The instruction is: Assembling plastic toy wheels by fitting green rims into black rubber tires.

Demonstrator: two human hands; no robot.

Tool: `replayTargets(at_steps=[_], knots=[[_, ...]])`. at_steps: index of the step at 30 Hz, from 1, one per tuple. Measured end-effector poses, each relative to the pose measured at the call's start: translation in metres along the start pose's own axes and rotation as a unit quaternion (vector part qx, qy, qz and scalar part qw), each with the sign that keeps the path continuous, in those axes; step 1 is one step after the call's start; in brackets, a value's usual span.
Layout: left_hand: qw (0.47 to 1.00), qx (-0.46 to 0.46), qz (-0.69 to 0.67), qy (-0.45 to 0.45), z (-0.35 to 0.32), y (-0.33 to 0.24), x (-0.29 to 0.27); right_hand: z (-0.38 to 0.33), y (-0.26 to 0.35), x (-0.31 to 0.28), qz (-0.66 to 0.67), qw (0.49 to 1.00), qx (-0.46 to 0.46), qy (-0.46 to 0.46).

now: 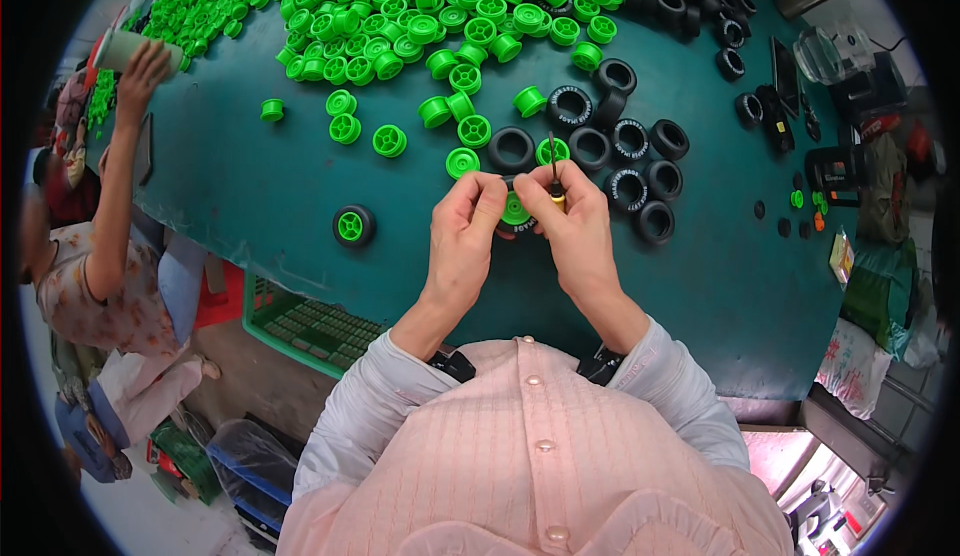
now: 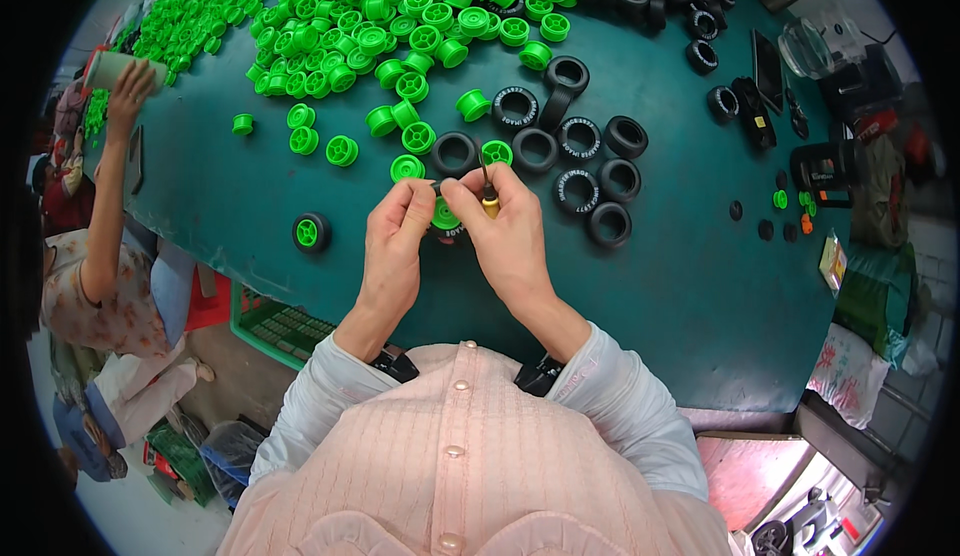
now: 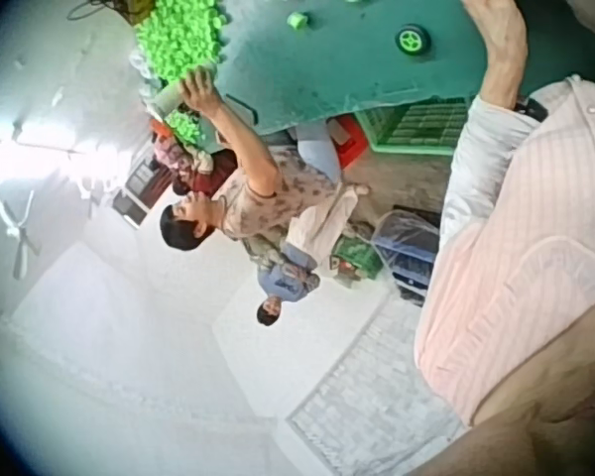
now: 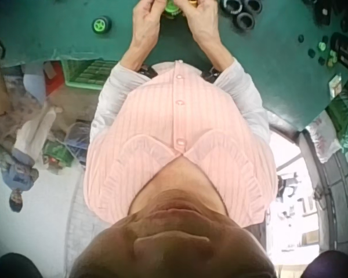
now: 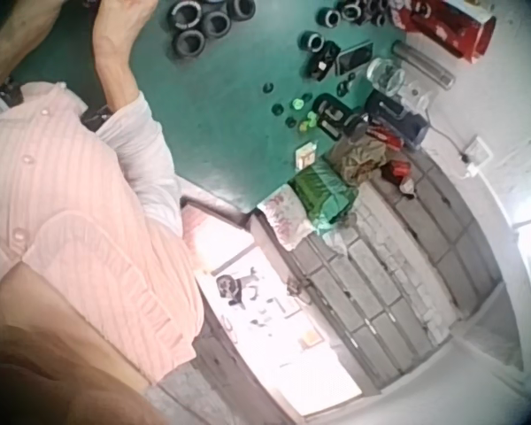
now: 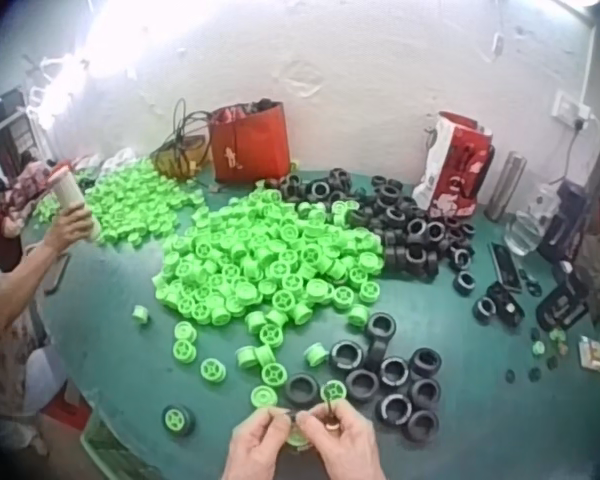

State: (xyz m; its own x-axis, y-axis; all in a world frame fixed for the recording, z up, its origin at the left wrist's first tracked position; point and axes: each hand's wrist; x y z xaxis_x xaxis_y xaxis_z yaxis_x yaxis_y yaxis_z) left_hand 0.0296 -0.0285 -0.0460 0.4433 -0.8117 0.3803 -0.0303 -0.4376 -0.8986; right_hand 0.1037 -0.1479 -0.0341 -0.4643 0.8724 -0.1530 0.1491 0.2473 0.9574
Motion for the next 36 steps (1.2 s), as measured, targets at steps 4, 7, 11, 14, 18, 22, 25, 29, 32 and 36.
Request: replayTargets(at_steps=[4, 7, 11, 14, 18, 22, 25, 29, 32, 36], knots=[[0.996, -0.049, -0.071, -0.008, 0.003, 0.006, -0.001, 0.004, -0.002, 0.001, 0.020, 0.999, 0.033, 0.006], [0.994, -0.065, -0.089, -0.028, 0.001, 0.003, 0.002, 0.003, -0.003, -0.007, 0.061, 0.996, 0.027, 0.052], [0.997, -0.069, -0.018, 0.022, 0.001, -0.011, -0.003, -0.002, -0.001, -0.022, -0.050, 0.997, -0.040, 0.039], [0.997, -0.034, 0.028, 0.057, 0.001, -0.013, -0.002, -0.003, 0.009, -0.027, -0.063, 0.996, -0.024, 0.056], [0.999, -0.007, -0.004, 0.045, 0.002, -0.008, 0.001, 0.003, 0.010, -0.027, 0.007, 0.996, 0.038, 0.078], [0.992, -0.074, -0.105, 0.001, -0.003, -0.007, 0.008, -0.003, 0.002, -0.026, 0.016, 0.998, 0.003, 0.061], [0.994, -0.099, -0.042, 0.032, -0.003, -0.016, 0.006, -0.006, 0.001, -0.036, -0.038, 0.995, -0.061, 0.065], [0.989, -0.117, -0.048, 0.079, -0.001, -0.012, -0.010, -0.006, 0.012, -0.036, -0.055, 0.996, -0.032, 0.062], [0.977, -0.149, -0.128, 0.084, -0.001, -0.019, -0.003, -0.009, 0.008, -0.038, -0.027, 0.997, -0.014, 0.064], [0.969, -0.174, -0.147, 0.100, -0.002, -0.024, -0.002, -0.008, 0.013, -0.039, -0.040, 0.997, -0.010, 0.072]])
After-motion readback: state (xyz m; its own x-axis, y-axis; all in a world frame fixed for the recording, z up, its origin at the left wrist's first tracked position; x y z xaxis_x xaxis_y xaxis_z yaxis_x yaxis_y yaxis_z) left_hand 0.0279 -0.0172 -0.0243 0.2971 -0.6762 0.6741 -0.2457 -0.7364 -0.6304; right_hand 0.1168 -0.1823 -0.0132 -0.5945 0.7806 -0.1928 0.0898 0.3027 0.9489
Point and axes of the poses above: each hand's wrist, its own z-axis towards the middle knuckle, its own x-axis out of the palm, y = z × x, and after that the axes turned 10 degrees about -z, right-handed
